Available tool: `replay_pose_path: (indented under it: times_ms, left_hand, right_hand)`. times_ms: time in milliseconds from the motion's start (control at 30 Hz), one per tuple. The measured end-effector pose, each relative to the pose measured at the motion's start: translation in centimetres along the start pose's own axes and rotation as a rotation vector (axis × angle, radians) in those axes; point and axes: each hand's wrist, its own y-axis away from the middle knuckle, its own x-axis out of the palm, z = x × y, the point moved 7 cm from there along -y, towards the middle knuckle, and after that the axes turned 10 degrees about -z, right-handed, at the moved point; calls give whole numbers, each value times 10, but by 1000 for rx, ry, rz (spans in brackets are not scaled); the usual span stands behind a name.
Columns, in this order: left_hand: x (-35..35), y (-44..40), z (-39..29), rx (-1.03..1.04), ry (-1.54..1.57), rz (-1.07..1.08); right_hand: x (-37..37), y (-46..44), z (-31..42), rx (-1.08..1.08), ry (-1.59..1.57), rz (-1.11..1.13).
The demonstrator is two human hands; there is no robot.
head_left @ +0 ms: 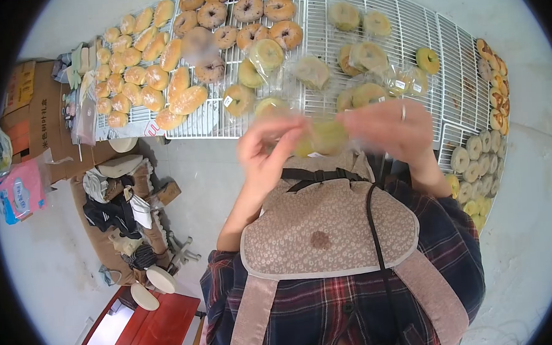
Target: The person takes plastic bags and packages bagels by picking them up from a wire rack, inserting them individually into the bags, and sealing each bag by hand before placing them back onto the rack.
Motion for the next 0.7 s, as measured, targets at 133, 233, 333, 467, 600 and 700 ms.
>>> replay_pose_path:
  times_ms: [133, 233, 333, 467, 600, 700]
  left_hand:
    - [-13, -1, -59, 691, -269, 182]
    - [-45, -3, -73, 800, -576, 51]
    - [-71, -2, -76, 750, -366, -388]
    - [25, 16, -86, 831, -805, 74]
    - [56, 27, -61, 945, -817, 295]
    - [55, 33, -55, 935, -872, 320]
  right_hand:
    - [-7, 13, 19, -384, -50, 49]
    - [-12, 14, 22, -353, -16, -42]
    - [-10, 19, 11, -358, -45, -123]
    - [15, 25, 8, -244, -65, -81]
    - [29, 38, -11, 122, -92, -109]
    - [37, 52, -28, 573, -226, -153]
